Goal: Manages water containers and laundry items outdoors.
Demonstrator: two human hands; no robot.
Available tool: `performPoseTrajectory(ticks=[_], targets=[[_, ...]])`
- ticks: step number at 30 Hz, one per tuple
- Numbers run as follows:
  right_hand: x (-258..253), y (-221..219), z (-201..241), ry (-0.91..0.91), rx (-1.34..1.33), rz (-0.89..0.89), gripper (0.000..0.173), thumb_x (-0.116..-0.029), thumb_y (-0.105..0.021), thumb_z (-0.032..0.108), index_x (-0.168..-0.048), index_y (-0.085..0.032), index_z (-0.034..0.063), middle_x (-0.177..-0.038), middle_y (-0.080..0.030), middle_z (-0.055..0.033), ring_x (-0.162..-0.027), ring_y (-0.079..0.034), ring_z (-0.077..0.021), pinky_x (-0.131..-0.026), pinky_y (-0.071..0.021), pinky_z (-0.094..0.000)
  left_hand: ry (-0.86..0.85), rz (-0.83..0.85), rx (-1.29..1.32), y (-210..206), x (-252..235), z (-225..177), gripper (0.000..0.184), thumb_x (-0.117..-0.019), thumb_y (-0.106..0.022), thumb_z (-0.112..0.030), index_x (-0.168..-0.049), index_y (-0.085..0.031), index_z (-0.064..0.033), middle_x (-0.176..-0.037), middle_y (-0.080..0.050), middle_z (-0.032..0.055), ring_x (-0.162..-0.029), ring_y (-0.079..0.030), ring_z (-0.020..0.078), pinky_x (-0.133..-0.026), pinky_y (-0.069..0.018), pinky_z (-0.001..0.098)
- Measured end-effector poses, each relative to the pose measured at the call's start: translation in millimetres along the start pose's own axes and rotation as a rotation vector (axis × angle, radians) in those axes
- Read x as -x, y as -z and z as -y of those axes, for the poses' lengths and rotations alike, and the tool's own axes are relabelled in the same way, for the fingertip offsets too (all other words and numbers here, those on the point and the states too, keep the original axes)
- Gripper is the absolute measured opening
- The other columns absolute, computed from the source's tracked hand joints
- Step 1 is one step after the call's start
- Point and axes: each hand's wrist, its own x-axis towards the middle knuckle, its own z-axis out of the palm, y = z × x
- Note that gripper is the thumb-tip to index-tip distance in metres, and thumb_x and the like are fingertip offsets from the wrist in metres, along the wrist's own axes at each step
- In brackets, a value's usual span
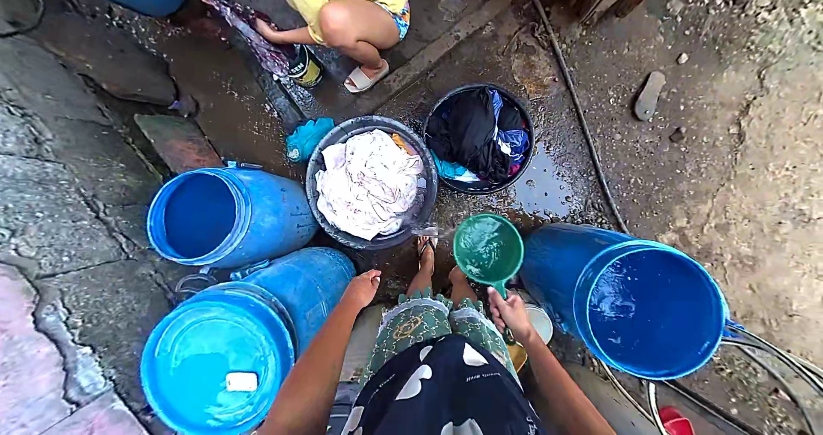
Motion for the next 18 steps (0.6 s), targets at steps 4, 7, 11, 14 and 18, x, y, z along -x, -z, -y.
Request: performPoseTrajectory(ticks=[4,7,11,14,18], targets=[[-41.7,-43.5,10.1,-0.088,0.206,-0.024,0.032,-0.1108,-0.047,0.025,-0.092,-0.056,0.0009,-0.053,-0.045,0.0014,-0.038,-0.042,-0.0086,-0.040,-0.0416,-0.0247,0.018,-0.004,0.055,-4.1,2.3,21.3,0.043,-0.1135,-0.035,-0.020,-0.152,-0.047,-0.0046,-0.153,-0.051,0.0205,-0.145,-0.047,0.0333,-0.122,-0.0321,0.0487],[-59.2,-73.6,20.9,-0.160,0.322,-0.072,0.034,-0.1114,-0.046,0.027,-0.096,-0.057,-0.0006,-0.058,-0.048,-0.0004,-0.042,-0.046,-0.0100,-0.044,-0.0443,-0.0262,0.029,0.000,0.098,-5.9,3.0,32.1,0.044,-0.1135,-0.034,-0.020,-0.153,-0.047,-0.0047,-0.153,-0.051,0.0206,-0.145,-0.047,0.0336,-0.122,-0.0321,0.0489],[-72.0,-105.9,32.0,-0.239,0.343,-0.149,0.032,-0.1119,-0.044,0.027,-0.102,-0.056,-0.0009,-0.063,-0.049,-0.0019,-0.045,-0.047,-0.0107,-0.046,-0.0455,-0.0269,0.037,0.001,0.150,-8.4,1.5,44.6,0.044,-0.1136,-0.035,-0.020,-0.153,-0.047,-0.0050,-0.152,-0.052,0.0210,-0.144,-0.048,0.0336,-0.122,-0.0327,0.0484],[-77.1,-120.1,37.9,-0.263,0.497,-0.174,0.034,-0.1120,-0.043,0.029,-0.109,-0.056,-0.0026,-0.071,-0.053,-0.0056,-0.051,-0.051,-0.0131,-0.053,-0.0481,-0.0292,0.037,0.003,0.166,-9.2,1.1,50.1,0.044,-0.1137,-0.034,-0.020,-0.153,-0.046,-0.0043,-0.152,-0.051,0.0216,-0.145,-0.047,0.0340,-0.122,-0.0324,0.0487],[-69.6,-142.2,60.0,-0.292,0.765,-0.164,0.044,-0.1128,-0.039,0.028,-0.133,-0.054,-0.0085,-0.115,-0.065,-0.0250,-0.094,-0.069,-0.0295,-0.086,-0.0542,-0.0425,0.036,0.005,0.204,-9.8,-0.8,55.8,0.044,-0.1136,-0.035,-0.020,-0.153,-0.046,-0.0040,-0.152,-0.051,0.0224,-0.144,-0.048,0.0353,-0.121,-0.0331,0.0501]])
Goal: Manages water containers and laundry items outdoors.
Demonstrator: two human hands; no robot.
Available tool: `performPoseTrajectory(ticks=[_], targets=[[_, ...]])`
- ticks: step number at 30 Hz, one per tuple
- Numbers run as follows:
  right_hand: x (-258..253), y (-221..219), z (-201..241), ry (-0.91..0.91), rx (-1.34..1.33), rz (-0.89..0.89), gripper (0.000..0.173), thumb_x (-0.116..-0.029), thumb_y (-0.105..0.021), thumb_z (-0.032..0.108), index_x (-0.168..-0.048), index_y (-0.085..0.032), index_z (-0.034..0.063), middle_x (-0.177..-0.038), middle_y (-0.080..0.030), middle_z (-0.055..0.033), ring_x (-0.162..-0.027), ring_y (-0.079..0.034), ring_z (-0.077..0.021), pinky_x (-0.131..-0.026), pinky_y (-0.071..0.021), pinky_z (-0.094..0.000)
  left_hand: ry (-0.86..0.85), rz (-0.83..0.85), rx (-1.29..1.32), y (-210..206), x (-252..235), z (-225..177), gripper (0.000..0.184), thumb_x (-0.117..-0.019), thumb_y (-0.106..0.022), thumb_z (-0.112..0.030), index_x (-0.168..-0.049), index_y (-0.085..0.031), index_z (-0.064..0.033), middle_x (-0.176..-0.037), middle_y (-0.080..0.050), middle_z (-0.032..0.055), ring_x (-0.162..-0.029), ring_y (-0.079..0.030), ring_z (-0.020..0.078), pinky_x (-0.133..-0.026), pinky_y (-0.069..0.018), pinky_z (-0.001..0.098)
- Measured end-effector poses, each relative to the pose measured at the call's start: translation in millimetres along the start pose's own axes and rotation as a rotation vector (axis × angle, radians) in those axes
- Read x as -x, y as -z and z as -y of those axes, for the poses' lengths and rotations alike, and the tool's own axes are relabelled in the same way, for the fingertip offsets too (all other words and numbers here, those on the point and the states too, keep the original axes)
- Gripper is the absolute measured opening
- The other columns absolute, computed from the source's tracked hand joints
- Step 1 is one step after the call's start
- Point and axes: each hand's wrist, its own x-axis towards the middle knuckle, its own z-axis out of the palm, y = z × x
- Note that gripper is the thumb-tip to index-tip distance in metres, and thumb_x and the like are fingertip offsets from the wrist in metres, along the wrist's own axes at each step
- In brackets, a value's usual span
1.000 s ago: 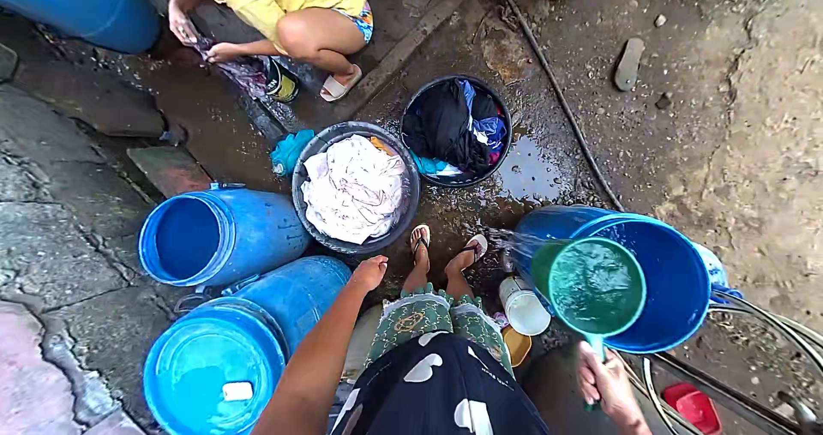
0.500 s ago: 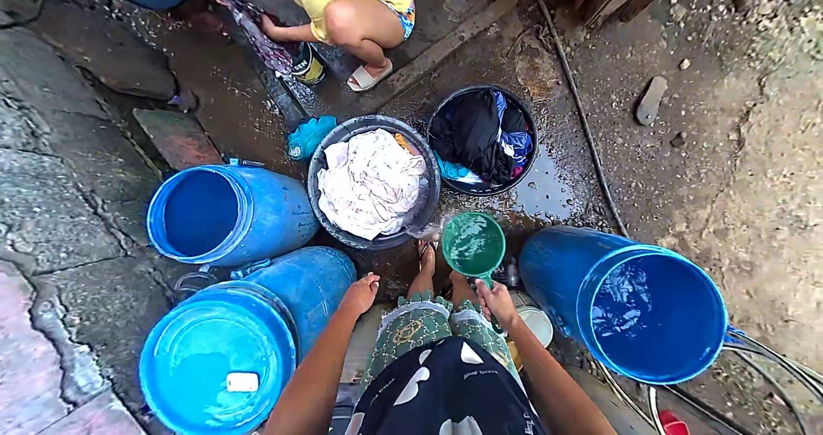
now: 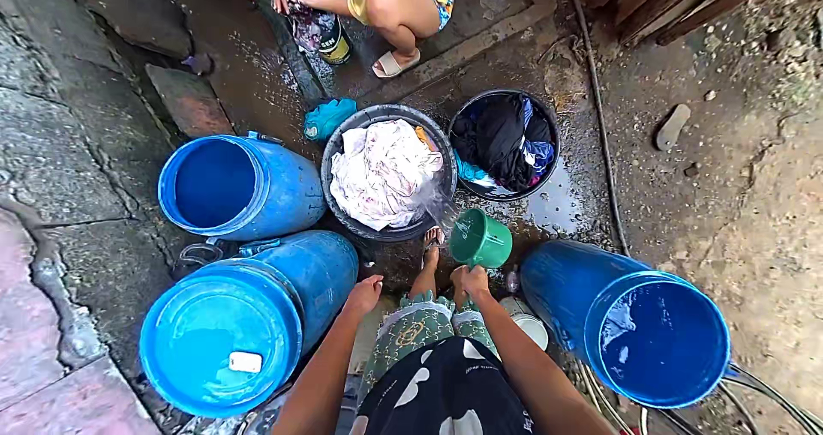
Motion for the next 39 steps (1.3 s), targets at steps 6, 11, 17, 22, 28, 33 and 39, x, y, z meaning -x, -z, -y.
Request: performPoseTrajectory(ticks=[6,11,17,22,28,33,39], targets=[[14.0,-16.6,23.6,-0.019,0.122,-0.040,0.054,-0.1103,-0.043,0.019,-0.154,-0.026,-0.0070,-0.138,-0.058,-0.0284,-0.127,-0.062,-0.0343,-0.106,-0.0483,-0.0455,0.004,0.000,0.019,4.6,-3.2,1.1,0.044,-0.1137,-0.034,-0.020,-0.153,-0.046,-0.0056,-0.153,-0.051,0.0209,-0.144,-0.047,0.0341,-0.122,-0.0330,0.0498],[26.1,-27.5,35.1,-0.048,0.201,-0.075,0.073,-0.1067,-0.045,0.009,-0.161,0.003,-0.0008,-0.155,-0.040,-0.0269,-0.128,-0.061,-0.0331,-0.103,-0.0516,-0.0427,0.008,-0.010,0.024,7.6,-4.1,0.4,0.044,-0.1138,-0.034,-0.021,-0.153,-0.046,-0.0058,-0.154,-0.050,0.0203,-0.146,-0.046,0.0334,-0.122,-0.0321,0.0489],[18.3,-23.9,26.0,0.025,0.349,-0.153,0.089,-0.1006,-0.054,0.003,-0.163,0.010,0.0056,-0.159,-0.032,-0.0254,-0.134,-0.055,-0.0368,-0.103,-0.0522,-0.0451,0.012,-0.011,-0.008,3.8,-7.1,-4.3,0.044,-0.1138,-0.034,-0.021,-0.154,-0.046,-0.0067,-0.153,-0.051,0.0195,-0.145,-0.047,0.0330,-0.122,-0.0327,0.0491],[-8.3,16.7,-29.5,0.295,0.464,-0.260,0.080,-0.1019,-0.052,0.006,-0.165,-0.002,0.0041,-0.157,-0.039,-0.0264,-0.138,-0.050,-0.0399,-0.108,-0.0474,-0.0492,-0.042,-0.057,-0.052,-3.5,-7.0,-11.7,0.043,-0.1133,-0.037,-0.021,-0.151,-0.050,-0.0039,-0.152,-0.052,0.0227,-0.144,-0.047,0.0369,-0.122,-0.0320,0.0529],[33.5,103.5,-154.9,0.149,-0.052,-0.462,0.057,-0.1092,-0.045,0.024,-0.157,-0.031,-0.0044,-0.150,-0.049,-0.0272,-0.129,-0.060,-0.0384,-0.107,-0.0488,-0.0523,-0.131,-0.115,-0.117,-11.5,-21.0,-16.4,0.039,-0.1117,-0.042,-0.015,-0.145,-0.054,0.0027,-0.137,-0.060,0.0315,-0.130,-0.057,0.0471,-0.113,-0.0394,0.0605],[24.7,138.5,-291.1,-0.130,-0.288,-0.790,0.064,-0.1114,-0.040,0.026,-0.161,-0.014,-0.0060,-0.153,-0.043,-0.0318,-0.126,-0.061,-0.0428,-0.104,-0.0505,-0.0544,-0.083,-0.099,-0.218,-16.9,-22.1,-30.3,0.040,-0.1116,-0.042,-0.014,-0.146,-0.052,0.0032,-0.135,-0.061,0.0307,-0.129,-0.058,0.0455,-0.113,-0.0396,0.0586],[-32.5,201.7,-345.9,-0.489,-0.375,-0.529,0.061,-0.1124,-0.034,0.024,-0.161,-0.009,-0.0046,-0.156,-0.039,-0.0310,-0.131,-0.057,-0.0415,-0.106,-0.0488,-0.0513,-0.041,-0.104,-0.322,-28.5,-10.2,-75.4,0.040,-0.1122,-0.041,-0.015,-0.147,-0.052,0.0008,-0.136,-0.061,0.0292,-0.129,-0.058,0.0444,-0.113,-0.0393,0.0581]])
